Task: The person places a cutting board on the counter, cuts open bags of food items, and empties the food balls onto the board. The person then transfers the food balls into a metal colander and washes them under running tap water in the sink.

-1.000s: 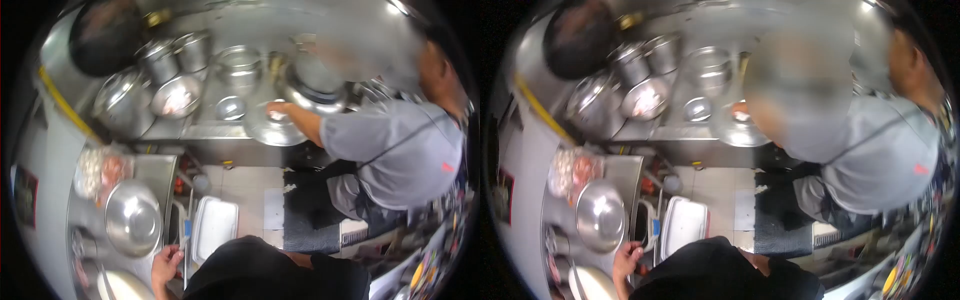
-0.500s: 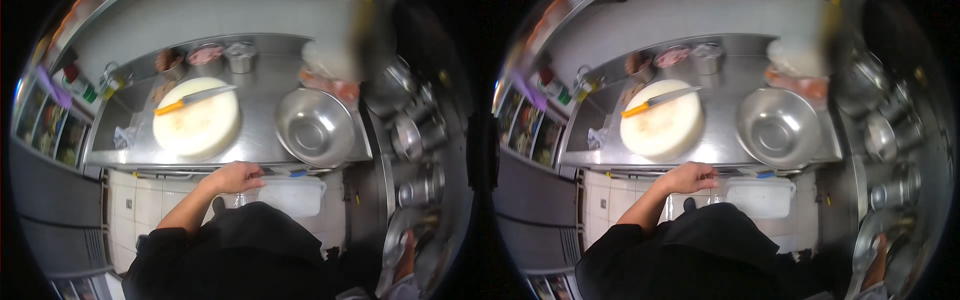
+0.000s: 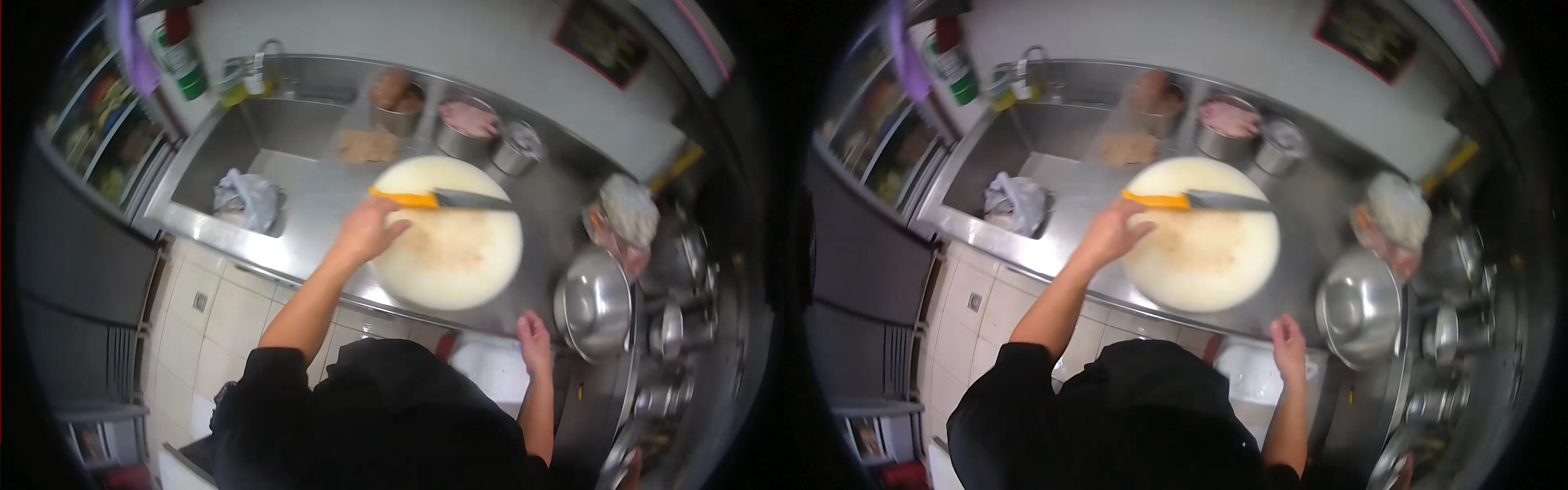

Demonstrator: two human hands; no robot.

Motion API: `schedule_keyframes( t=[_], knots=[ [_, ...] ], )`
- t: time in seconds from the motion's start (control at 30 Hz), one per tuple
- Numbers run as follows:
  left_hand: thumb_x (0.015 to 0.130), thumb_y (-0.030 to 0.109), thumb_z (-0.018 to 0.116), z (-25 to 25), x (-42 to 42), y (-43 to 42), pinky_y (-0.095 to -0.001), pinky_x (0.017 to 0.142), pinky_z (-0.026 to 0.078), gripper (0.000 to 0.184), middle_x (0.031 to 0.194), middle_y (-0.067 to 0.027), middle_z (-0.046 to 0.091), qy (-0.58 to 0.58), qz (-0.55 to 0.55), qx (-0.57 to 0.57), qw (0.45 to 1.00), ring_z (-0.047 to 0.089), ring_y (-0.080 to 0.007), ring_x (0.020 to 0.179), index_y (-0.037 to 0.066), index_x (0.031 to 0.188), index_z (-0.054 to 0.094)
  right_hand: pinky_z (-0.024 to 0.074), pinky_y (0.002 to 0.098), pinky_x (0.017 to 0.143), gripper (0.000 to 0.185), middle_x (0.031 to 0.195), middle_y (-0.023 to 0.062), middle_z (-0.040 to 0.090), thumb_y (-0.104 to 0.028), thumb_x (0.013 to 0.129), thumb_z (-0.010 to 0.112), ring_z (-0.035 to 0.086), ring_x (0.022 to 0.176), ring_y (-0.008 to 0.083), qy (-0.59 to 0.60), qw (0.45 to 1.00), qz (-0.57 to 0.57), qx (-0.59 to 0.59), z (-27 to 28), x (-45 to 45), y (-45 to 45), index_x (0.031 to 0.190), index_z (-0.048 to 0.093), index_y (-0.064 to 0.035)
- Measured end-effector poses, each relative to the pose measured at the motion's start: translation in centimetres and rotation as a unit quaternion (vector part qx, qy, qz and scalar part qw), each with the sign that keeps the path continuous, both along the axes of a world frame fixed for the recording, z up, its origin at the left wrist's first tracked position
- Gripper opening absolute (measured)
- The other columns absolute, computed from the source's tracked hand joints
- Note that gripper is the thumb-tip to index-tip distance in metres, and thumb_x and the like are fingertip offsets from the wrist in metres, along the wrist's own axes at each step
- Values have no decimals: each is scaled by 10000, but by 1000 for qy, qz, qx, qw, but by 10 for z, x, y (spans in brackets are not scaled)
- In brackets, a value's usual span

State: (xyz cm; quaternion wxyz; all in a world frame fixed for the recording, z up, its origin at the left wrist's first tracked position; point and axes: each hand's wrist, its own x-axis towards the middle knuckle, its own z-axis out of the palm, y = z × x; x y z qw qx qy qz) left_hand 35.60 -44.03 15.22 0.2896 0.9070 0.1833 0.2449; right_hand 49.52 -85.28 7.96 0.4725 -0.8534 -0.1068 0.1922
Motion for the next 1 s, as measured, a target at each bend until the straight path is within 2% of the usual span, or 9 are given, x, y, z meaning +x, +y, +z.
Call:
schedule_keyframes(
  t=[0.1, 0.17, 0.27, 0.47, 0.57, 0.67, 0.83, 0.93, 1.0],
  knots=[
    [830, 309, 728, -6, 26, 24, -435, 935, 466, 440, 1135, -165, 637, 53, -23, 41, 997, 583, -350, 1100, 30, 1158, 640, 425, 364, 1031, 704, 1344, 220, 556, -388, 945, 640, 565, 1206, 294, -84, 995, -3, -61, 18, 38, 67, 1427, 398, 65],
    [845, 340, 704, -9, 45, 27, -428, 994, 414, 449, 1181, -137, 616, 74, -18, 95, 993, 541, -322, 1162, 42, 1172, 628, 401, 362, 1050, 753, 1387, 226, 514, -412, 949, 627, 528, 1246, 293, -69, 997, -2, -43, 21, 68, 107, 1449, 348, 77],
    [841, 374, 679, -33, 61, 24, -425, 968, 389, 350, 1109, -105, 635, 122, -12, 99, 987, 548, -258, 1148, 105, 1065, 672, 369, 371, 1080, 834, 1432, 249, 462, -448, 962, 592, 479, 1301, 310, -44, 999, 2, -8, -6, 105, 126, 1468, 255, 123],
    [818, 316, 662, -69, 55, 5, -422, 944, 381, 326, 1171, -98, 608, 93, 35, 199, 975, 524, -265, 1167, 122, 1080, 662, 310, 392, 1136, 788, 1473, 303, 388, -456, 977, 530, 391, 1381, 372, -61, 995, -8, -74, -14, 89, 147, 1454, 288, 123],
    [855, 348, 639, -64, 49, 5, -438, 941, 391, 357, 1298, -121, 555, 142, 31, 213, 966, 491, -270, 1228, 103, 1114, 617, 289, 399, 1151, 751, 1469, 338, 367, -426, 976, 523, 357, 1393, 415, -59, 995, 26, -71, -5, 71, 138, 1429, 311, 135],
    [854, 335, 638, -57, 37, 12, -441, 939, 392, 353, 1289, -105, 550, 166, 36, 206, 964, 484, -265, 1233, 105, 1121, 613, 332, 427, 1120, 705, 1385, 362, 447, -396, 971, 536, 431, 1329, 437, -116, 989, 6, -93, -25, 57, 147, 1385, 353, 144],
    [858, 300, 611, -53, 32, 21, -445, 917, 391, 322, 1212, -102, 570, 149, 17, 197, 969, 506, -276, 1182, 101, 1110, 635, 394, 453, 1067, 698, 1286, 333, 552, -446, 921, 593, 531, 1229, 437, -109, 989, 22, -98, 3, 41, 149, 1312, 452, 115],
    [858, 338, 620, -53, 29, 24, -450, 926, 402, 359, 1243, -93, 558, 168, 1, 197, 966, 494, -260, 1214, 99, 1125, 616, 468, 455, 970, 639, 1175, 253, 649, -477, 851, 658, 596, 1131, 426, -137, 914, 128, -361, 67, 38, 145, 1229, 575, 32],
    [857, 366, 627, -47, 21, 28, -454, 927, 414, 393, 1261, -92, 553, 200, -16, 182, 963, 487, -253, 1233, 98, 1143, 603, 482, 454, 950, 640, 1155, 235, 662, -501, 818, 680, 613, 1109, 406, -174, 909, 164, -342, 115, 28, 156, 1213, 611, -2]
  ],
)
